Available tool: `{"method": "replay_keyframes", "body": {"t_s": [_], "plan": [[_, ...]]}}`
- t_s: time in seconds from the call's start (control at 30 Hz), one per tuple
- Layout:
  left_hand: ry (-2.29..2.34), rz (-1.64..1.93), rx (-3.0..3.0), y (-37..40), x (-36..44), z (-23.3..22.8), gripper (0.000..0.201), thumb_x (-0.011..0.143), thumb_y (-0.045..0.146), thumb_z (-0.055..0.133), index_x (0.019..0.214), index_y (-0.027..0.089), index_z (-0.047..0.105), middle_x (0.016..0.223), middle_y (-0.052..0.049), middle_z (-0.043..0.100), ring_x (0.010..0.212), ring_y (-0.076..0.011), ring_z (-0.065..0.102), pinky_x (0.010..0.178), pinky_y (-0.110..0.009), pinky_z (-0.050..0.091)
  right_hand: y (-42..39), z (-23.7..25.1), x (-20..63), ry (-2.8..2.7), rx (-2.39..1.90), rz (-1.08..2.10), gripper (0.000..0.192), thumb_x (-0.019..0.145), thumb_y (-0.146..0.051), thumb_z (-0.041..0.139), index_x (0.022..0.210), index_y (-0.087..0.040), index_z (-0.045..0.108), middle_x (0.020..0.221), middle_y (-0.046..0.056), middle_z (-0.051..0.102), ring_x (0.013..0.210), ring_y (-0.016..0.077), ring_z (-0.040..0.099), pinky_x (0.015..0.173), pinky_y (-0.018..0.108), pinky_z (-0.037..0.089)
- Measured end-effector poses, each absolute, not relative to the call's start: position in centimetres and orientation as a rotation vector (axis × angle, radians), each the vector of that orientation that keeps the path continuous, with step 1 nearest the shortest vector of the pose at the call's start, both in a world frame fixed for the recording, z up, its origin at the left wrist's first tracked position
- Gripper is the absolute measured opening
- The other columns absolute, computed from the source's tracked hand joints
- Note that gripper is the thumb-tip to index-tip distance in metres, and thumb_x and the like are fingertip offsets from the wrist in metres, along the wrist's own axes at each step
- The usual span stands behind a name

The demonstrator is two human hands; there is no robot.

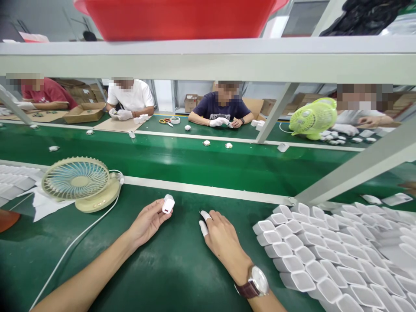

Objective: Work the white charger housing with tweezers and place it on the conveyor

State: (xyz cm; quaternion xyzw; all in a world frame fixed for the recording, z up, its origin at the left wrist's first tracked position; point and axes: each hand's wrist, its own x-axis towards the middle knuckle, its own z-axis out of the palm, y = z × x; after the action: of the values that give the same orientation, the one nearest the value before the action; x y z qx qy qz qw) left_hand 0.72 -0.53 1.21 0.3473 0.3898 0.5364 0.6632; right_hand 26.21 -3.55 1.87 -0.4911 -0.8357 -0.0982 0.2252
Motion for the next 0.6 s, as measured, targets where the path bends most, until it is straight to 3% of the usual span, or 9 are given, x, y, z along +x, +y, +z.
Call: {"method": "replay_keyframes", "body": {"t_s": [0.1,0.23,0.6], "plan": [[1.009,1.293,1.191,-1.1,1.0,1.1,0.029,0.086,0.041,0.079,0.098,0.016,0.069,0.093,-0.005,0.073,0.082,-0.0174,0.072,0.075,-0.031,0.064,-3.8,2.3,25.8,-2.251,-1.298,-0.202,0.034,0.104,-0.027,0.046,0.135,-0.017,0.058,0.101,0.014,0.072,0.085,0.0281,0.073,0.075,0.043,0.063],[1.094,1.306,1.803,-3.0,1.6,1.0,0.025,0.087,0.032,0.078,0.108,0.021,0.068,0.104,-0.006,0.075,0.092,-0.0188,0.073,0.082,-0.031,0.063,-4.6,3.1,24.8,-2.252,-1.105,-0.038,0.05,0.103,-0.028,0.052,0.152,-0.018,0.042,0.13,0.018,0.066,0.114,0.0314,0.069,0.091,0.048,0.063],[0.8,1.415,2.168,-3.4,1.8,1.3,0.02,0.091,0.025,0.075,0.108,0.021,0.064,0.103,-0.009,0.077,0.097,-0.021,0.076,0.087,-0.035,0.065,-5.4,3.4,24.2,-2.235,-0.887,0.051,0.051,0.101,-0.016,0.054,0.151,-0.02,0.043,0.122,0.016,0.071,0.107,0.0287,0.072,0.094,0.047,0.064]]}}
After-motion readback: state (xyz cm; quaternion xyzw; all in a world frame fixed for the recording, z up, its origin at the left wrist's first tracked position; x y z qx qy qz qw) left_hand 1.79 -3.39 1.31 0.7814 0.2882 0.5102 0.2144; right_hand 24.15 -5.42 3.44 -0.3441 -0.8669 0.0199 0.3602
